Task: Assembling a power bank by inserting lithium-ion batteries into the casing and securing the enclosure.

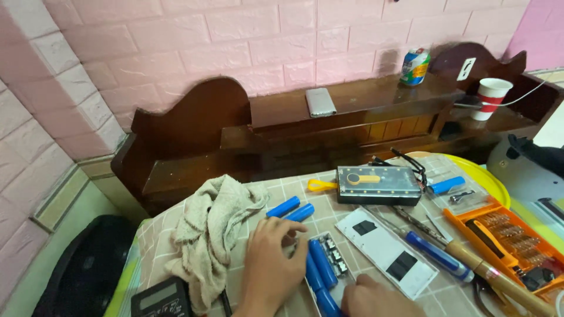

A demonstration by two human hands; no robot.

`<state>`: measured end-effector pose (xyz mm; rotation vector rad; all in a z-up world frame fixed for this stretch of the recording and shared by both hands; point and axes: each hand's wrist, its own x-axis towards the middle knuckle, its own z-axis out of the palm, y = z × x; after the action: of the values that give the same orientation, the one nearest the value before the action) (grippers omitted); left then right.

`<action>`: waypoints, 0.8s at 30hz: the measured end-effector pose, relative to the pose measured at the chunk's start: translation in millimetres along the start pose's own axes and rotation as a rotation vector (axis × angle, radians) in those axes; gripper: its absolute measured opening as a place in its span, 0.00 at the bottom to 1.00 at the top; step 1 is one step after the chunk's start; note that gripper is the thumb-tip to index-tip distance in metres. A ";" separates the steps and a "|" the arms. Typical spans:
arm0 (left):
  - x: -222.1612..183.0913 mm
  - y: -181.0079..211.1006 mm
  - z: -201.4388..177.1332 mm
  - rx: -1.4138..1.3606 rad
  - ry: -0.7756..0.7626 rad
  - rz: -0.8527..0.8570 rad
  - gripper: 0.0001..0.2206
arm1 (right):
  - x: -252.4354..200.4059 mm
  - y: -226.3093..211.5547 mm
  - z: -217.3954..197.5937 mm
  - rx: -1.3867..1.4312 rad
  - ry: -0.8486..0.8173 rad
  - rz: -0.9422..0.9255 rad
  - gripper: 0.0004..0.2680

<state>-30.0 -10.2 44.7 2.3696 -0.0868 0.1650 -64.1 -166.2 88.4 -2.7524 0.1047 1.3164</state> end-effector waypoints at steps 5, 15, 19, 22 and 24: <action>7.0 -13.3 10.3 -0.147 0.245 0.049 0.14 | -31.1 -2.8 -52.8 0.071 0.384 0.016 0.11; 14.6 -27.9 23.4 -0.051 0.223 0.076 0.11 | 110.4 -49.2 -128.7 -0.428 0.847 -0.532 0.06; 12.5 -18.0 13.4 -0.044 0.115 -0.026 0.13 | 97.9 -44.5 -114.9 -0.247 0.815 -0.632 0.15; 18.2 -33.5 24.9 -0.070 0.265 0.161 0.11 | 73.9 -27.4 -97.2 -0.178 0.896 -0.954 0.10; 13.3 -23.4 17.0 -0.097 0.220 0.090 0.13 | 65.1 -21.7 -92.0 -0.189 0.836 -0.883 0.11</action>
<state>-12.7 -5.3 18.5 2.2373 -0.0937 0.4528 50.0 -156.2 96.2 -2.6940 -1.0677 -0.0490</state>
